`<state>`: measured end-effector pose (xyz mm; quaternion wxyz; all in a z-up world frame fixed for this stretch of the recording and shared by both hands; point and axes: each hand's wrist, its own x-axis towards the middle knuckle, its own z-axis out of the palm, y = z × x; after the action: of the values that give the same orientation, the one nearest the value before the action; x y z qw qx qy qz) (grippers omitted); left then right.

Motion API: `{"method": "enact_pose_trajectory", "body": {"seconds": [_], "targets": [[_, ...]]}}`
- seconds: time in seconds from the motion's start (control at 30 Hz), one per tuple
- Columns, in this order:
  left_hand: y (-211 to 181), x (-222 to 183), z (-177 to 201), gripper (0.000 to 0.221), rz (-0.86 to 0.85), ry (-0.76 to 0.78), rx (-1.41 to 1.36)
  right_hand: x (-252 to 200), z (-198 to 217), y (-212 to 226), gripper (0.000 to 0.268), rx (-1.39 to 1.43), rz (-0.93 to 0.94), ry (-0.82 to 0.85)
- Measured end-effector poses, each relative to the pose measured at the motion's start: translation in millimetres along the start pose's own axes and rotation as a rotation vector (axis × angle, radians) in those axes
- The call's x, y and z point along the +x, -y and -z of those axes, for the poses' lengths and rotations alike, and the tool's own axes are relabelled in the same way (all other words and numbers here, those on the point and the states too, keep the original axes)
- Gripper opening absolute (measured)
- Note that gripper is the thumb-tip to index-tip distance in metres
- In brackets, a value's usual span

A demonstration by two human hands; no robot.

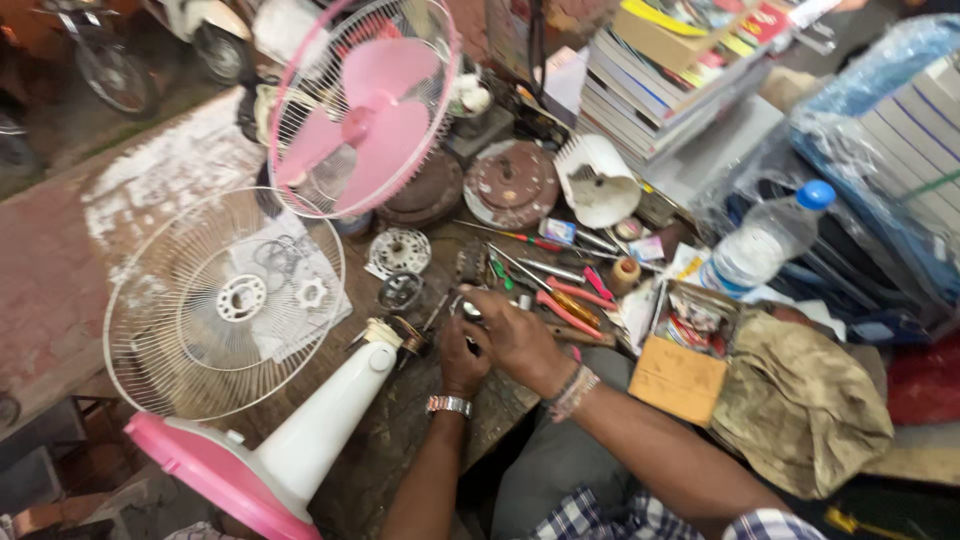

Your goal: The person works on a disassembled fan motor assembly on a cluttered workbench. They use pliers and a small hammer to adjust internal components, then apply lubricant from a bottle to the motor shaft. The person continues to manipulate the motor housing and small parts with their hands and tools throughout the clip.

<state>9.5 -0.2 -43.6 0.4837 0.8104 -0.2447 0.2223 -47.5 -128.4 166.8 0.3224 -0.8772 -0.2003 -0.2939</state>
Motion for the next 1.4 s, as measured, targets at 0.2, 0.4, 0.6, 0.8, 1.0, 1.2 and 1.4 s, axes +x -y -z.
{"method": "enact_pose_trajectory", "body": {"seconds": [0.2,0.4,0.6,0.8,1.0,1.2,1.4], "targets": [[-27,11,13,0.063,0.108,0.019,-0.042,-11,0,-22,0.076,0.157,-0.291,-0.055],[-40,15,18,0.063,0.173,0.030,-0.047,-17,22,-80,0.074,0.934,-0.814,-0.502],[-42,20,20,0.067,0.094,0.019,0.002,-37,16,-98,0.085,1.051,-0.877,-0.852],[-40,19,22,0.067,0.117,0.024,0.023,-55,-5,-100,0.082,0.921,-0.707,-0.720],[-44,22,19,0.066,0.128,0.007,0.004,-56,-1,-117,0.061,1.271,-0.898,-0.710],[-43,19,20,0.065,0.151,0.031,0.011,-65,-4,-119,0.062,1.295,-0.897,-0.698],[-44,20,22,0.064,0.126,0.016,-0.010,-59,1,-110,0.066,1.213,-0.882,-0.687]]}}
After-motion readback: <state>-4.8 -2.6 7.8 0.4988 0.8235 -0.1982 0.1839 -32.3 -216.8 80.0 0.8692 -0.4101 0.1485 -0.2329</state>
